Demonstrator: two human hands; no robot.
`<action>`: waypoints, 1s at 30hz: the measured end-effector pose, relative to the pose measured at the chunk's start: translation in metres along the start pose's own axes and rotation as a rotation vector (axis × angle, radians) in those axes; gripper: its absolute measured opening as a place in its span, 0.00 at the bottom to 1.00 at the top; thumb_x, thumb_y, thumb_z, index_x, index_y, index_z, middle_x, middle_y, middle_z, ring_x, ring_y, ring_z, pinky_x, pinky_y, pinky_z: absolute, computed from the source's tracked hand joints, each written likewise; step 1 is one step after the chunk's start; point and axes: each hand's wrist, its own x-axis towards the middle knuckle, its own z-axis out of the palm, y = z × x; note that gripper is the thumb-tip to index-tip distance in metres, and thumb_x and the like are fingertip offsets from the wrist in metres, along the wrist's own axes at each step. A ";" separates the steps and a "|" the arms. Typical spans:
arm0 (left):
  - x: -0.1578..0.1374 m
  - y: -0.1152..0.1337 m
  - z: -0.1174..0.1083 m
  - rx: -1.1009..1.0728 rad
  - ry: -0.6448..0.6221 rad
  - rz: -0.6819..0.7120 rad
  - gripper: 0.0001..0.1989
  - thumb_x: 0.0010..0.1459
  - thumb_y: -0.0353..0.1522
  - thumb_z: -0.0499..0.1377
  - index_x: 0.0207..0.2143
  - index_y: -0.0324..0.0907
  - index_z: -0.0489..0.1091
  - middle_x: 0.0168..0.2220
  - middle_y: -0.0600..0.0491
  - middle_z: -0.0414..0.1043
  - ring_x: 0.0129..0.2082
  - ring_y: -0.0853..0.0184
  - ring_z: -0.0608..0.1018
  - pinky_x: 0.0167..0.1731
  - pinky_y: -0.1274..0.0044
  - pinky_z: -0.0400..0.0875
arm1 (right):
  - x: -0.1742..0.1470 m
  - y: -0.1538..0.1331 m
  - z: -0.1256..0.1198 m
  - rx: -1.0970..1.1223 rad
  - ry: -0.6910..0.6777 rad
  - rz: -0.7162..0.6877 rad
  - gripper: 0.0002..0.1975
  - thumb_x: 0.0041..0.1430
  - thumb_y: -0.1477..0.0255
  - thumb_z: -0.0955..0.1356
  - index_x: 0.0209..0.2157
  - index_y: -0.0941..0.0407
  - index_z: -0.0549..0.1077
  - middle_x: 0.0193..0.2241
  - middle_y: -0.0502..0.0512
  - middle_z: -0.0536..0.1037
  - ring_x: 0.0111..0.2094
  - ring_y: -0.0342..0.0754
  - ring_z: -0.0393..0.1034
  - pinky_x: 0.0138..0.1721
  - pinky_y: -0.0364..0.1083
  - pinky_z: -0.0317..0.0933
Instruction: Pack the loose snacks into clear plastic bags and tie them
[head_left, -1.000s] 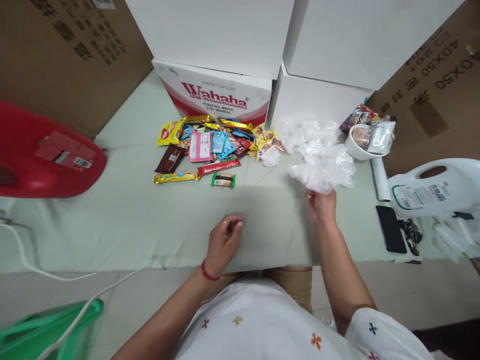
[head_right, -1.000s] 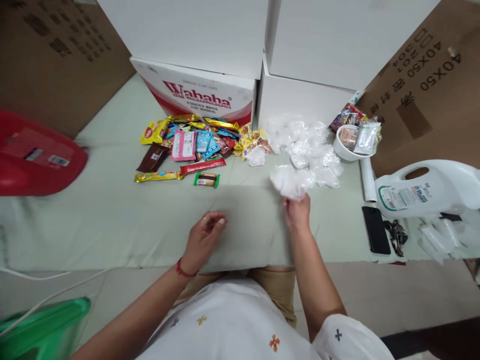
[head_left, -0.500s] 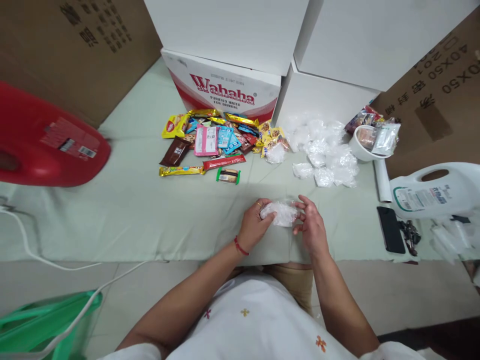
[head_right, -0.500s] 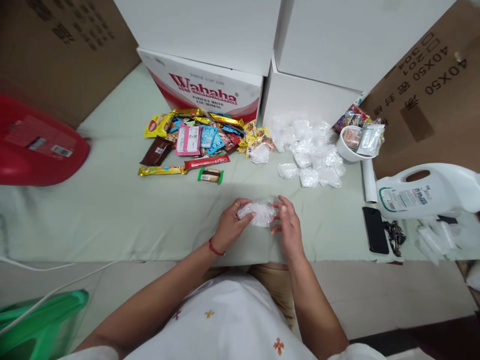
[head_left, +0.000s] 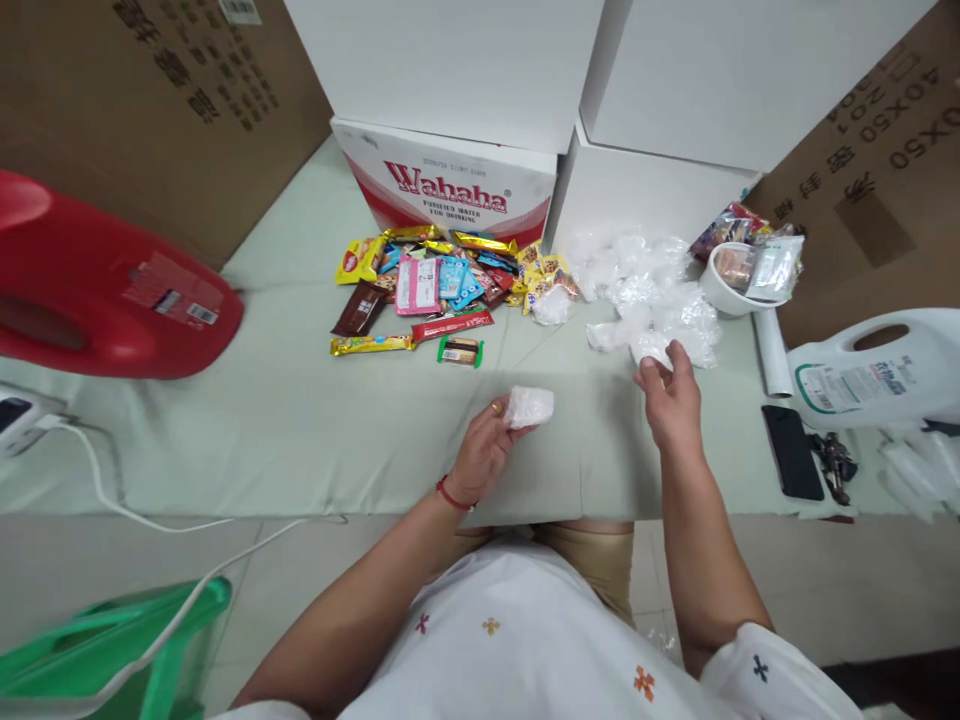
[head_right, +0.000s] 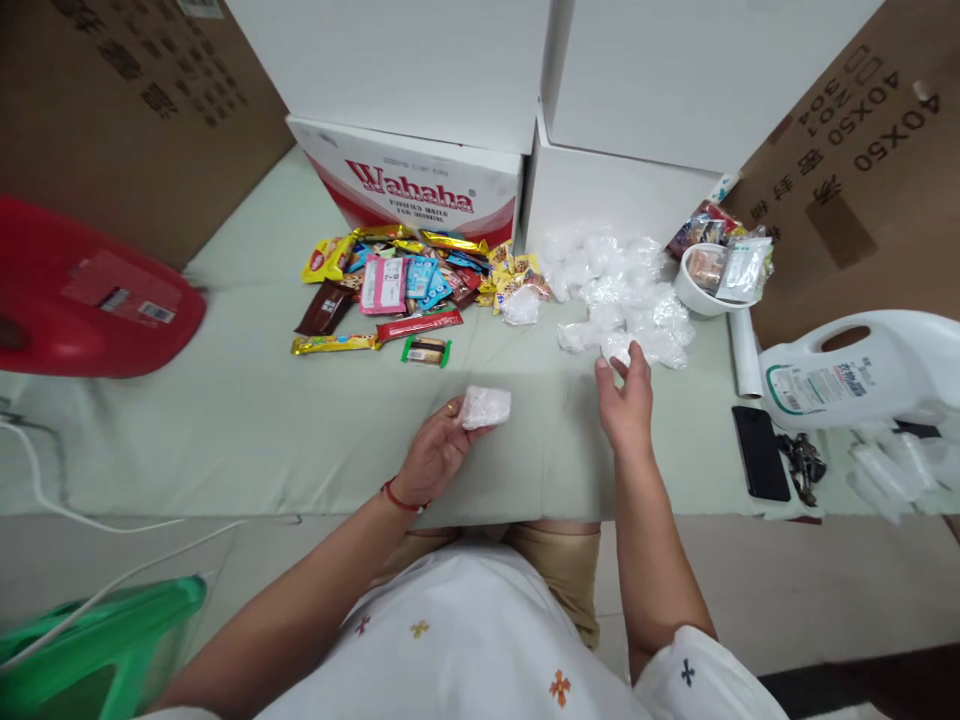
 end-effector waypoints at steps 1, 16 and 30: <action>-0.001 0.000 0.003 0.067 -0.038 0.023 0.17 0.53 0.38 0.67 0.44 0.42 0.76 0.44 0.50 0.78 0.45 0.61 0.79 0.50 0.68 0.74 | -0.001 -0.003 0.001 -0.052 -0.040 -0.060 0.36 0.59 0.52 0.73 0.64 0.49 0.68 0.67 0.65 0.61 0.59 0.57 0.68 0.53 0.56 0.71; -0.002 -0.005 -0.003 1.243 -0.091 0.813 0.14 0.62 0.21 0.54 0.42 0.42 0.76 0.57 0.44 0.75 0.55 0.63 0.79 0.53 0.70 0.78 | -0.072 0.006 0.020 0.221 -0.473 0.177 0.19 0.60 0.56 0.73 0.49 0.49 0.75 0.44 0.55 0.74 0.40 0.50 0.72 0.37 0.50 0.75; -0.003 -0.002 0.021 0.338 0.084 -0.114 0.24 0.50 0.48 0.72 0.40 0.40 0.75 0.41 0.48 0.77 0.37 0.64 0.78 0.31 0.76 0.76 | -0.081 0.016 0.039 0.377 -0.254 0.389 0.22 0.50 0.54 0.77 0.41 0.53 0.75 0.32 0.50 0.77 0.31 0.46 0.70 0.34 0.46 0.71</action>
